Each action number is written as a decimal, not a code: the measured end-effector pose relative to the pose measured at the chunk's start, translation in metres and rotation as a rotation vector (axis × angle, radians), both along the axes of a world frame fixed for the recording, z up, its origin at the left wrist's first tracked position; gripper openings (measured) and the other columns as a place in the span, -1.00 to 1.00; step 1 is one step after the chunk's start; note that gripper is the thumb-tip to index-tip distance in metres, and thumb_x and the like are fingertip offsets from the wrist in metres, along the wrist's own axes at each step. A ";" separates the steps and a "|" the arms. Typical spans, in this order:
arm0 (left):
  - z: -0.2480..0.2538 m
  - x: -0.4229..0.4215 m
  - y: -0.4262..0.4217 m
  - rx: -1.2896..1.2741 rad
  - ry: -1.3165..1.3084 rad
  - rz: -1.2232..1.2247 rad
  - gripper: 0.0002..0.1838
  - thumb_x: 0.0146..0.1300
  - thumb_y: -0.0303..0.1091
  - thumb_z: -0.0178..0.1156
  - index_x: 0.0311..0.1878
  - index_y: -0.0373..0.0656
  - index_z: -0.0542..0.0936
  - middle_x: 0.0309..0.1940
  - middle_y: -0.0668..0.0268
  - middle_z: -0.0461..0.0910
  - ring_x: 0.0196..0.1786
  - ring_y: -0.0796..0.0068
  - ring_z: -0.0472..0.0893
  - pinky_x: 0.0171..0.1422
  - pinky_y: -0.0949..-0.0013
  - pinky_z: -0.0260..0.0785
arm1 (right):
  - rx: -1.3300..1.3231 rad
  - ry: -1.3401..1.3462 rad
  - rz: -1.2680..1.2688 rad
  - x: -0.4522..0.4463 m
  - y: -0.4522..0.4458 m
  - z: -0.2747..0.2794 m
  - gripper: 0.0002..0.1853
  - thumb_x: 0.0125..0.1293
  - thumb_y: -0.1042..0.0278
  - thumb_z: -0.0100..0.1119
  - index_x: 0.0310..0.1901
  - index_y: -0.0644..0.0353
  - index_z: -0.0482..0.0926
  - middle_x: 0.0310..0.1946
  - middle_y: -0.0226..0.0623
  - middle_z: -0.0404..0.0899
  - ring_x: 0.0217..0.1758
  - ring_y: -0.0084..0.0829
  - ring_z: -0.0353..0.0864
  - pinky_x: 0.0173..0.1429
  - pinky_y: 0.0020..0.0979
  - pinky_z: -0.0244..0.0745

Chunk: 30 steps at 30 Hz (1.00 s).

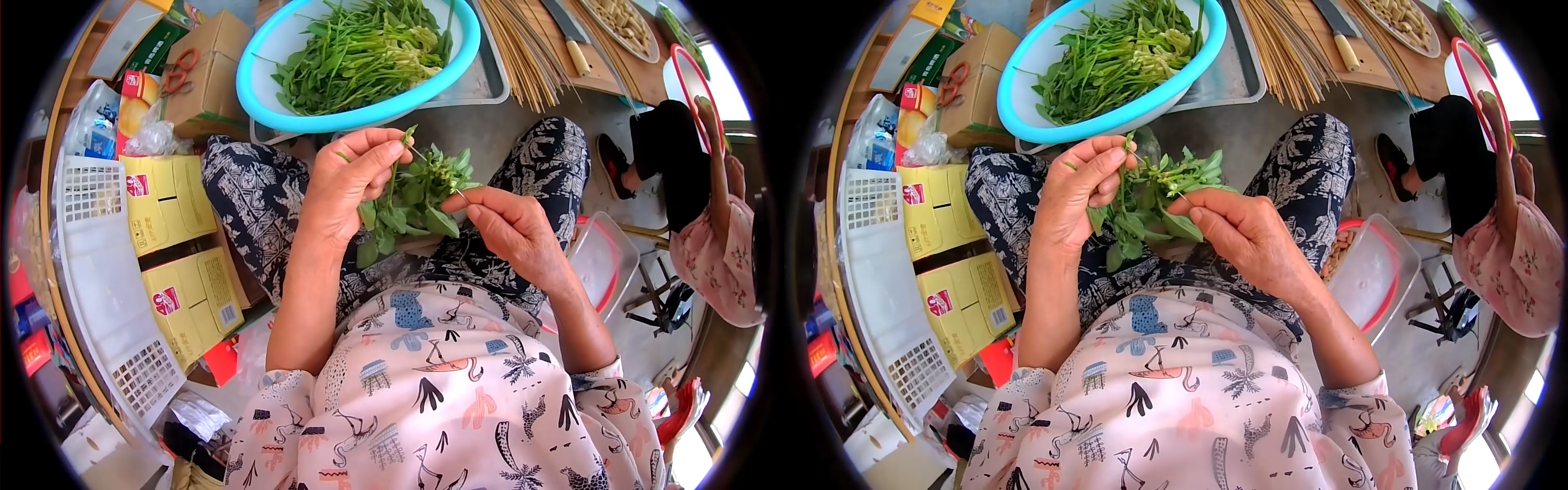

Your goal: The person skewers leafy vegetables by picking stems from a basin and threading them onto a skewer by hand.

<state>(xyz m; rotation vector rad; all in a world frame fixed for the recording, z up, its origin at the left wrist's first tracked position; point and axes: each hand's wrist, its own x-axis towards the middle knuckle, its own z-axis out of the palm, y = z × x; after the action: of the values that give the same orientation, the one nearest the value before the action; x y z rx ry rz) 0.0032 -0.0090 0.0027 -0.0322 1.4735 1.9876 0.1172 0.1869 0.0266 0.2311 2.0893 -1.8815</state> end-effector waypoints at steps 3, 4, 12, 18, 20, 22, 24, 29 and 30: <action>-0.001 0.000 -0.001 -0.005 0.008 0.001 -0.79 0.25 -0.39 0.22 -0.10 -0.28 0.59 -0.36 0.37 0.61 -0.58 0.83 0.27 -0.57 0.70 -0.04 | -0.011 0.007 0.000 0.000 0.000 0.001 -0.78 0.40 0.39 -0.03 -0.09 0.27 0.59 -0.73 -0.57 0.23 -0.64 -0.76 0.16 -0.56 -0.61 0.10; -0.002 0.000 -0.001 0.001 0.008 0.003 -0.79 0.25 -0.39 0.22 -0.10 -0.28 0.59 -0.36 0.37 0.61 -0.58 0.83 0.27 -0.57 0.70 -0.04 | -0.010 0.008 0.000 0.000 0.000 0.001 -0.78 0.40 0.39 -0.03 -0.09 0.27 0.59 -0.73 -0.57 0.24 -0.64 -0.76 0.17 -0.56 -0.61 0.11; -0.002 0.001 0.000 0.004 0.007 0.002 -0.80 0.24 -0.39 0.22 -0.11 -0.28 0.59 -0.37 0.37 0.61 -0.58 0.83 0.28 -0.57 0.71 -0.02 | -0.011 0.043 -0.017 0.004 -0.002 -0.003 -0.74 0.44 0.35 -0.07 -0.04 0.26 0.59 -0.72 -0.68 0.16 -0.66 -0.82 0.06 -0.58 -0.67 -0.05; -0.002 0.001 0.001 -0.007 0.018 -0.012 -0.79 0.24 -0.38 0.23 -0.11 -0.28 0.60 -0.37 0.37 0.61 -0.59 0.83 0.27 -0.57 0.71 -0.02 | -0.022 0.035 -0.019 0.005 -0.002 -0.004 -0.74 0.44 0.35 -0.07 -0.04 0.27 0.59 -0.72 -0.69 0.15 -0.66 -0.82 0.05 -0.58 -0.67 -0.07; -0.001 0.001 0.001 -0.012 0.032 -0.020 -0.80 0.23 -0.38 0.23 -0.12 -0.27 0.60 -0.37 0.37 0.62 -0.59 0.83 0.27 -0.57 0.70 -0.02 | -0.018 0.041 -0.018 0.005 -0.002 -0.003 -0.74 0.44 0.35 -0.07 -0.04 0.27 0.59 -0.72 -0.70 0.15 -0.67 -0.82 0.04 -0.58 -0.67 -0.07; -0.002 0.002 0.000 -0.014 0.036 -0.024 -0.80 0.23 -0.38 0.24 -0.12 -0.27 0.60 -0.37 0.37 0.62 -0.59 0.83 0.27 -0.57 0.70 -0.03 | -0.016 0.022 -0.011 0.004 0.000 0.000 -0.75 0.43 0.36 -0.06 -0.06 0.27 0.59 -0.72 -0.63 0.19 -0.65 -0.79 0.11 -0.57 -0.64 0.03; -0.001 0.002 0.000 -0.017 0.040 -0.028 -0.80 0.23 -0.38 0.24 -0.13 -0.26 0.60 -0.37 0.37 0.62 -0.60 0.83 0.27 -0.57 0.70 -0.03 | -0.015 0.002 -0.005 0.004 0.000 0.000 -0.77 0.42 0.37 -0.04 -0.08 0.27 0.59 -0.72 -0.56 0.24 -0.64 -0.75 0.18 -0.56 -0.61 0.12; 0.001 0.002 0.000 -0.003 0.034 -0.024 -0.82 0.20 -0.43 0.26 -0.16 -0.28 0.61 -0.40 0.35 0.64 -0.60 0.84 0.27 -0.56 0.70 0.00 | -0.033 0.011 -0.007 0.005 0.000 -0.002 -0.77 0.41 0.38 -0.05 -0.08 0.26 0.58 -0.72 -0.58 0.22 -0.64 -0.76 0.17 -0.55 -0.62 0.11; 0.001 0.002 0.000 -0.002 0.034 -0.024 -0.82 0.20 -0.43 0.26 -0.16 -0.28 0.61 -0.40 0.35 0.64 -0.60 0.84 0.27 -0.56 0.70 0.00 | -0.032 0.011 -0.006 0.004 0.000 -0.002 -0.77 0.41 0.38 -0.05 -0.08 0.26 0.58 -0.72 -0.58 0.22 -0.64 -0.76 0.17 -0.55 -0.62 0.11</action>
<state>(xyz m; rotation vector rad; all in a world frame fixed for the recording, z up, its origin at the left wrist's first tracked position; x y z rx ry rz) 0.0049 -0.0093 0.0033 0.0185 1.4906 1.9764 0.1215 0.1866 0.0250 0.2206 2.0666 -1.9224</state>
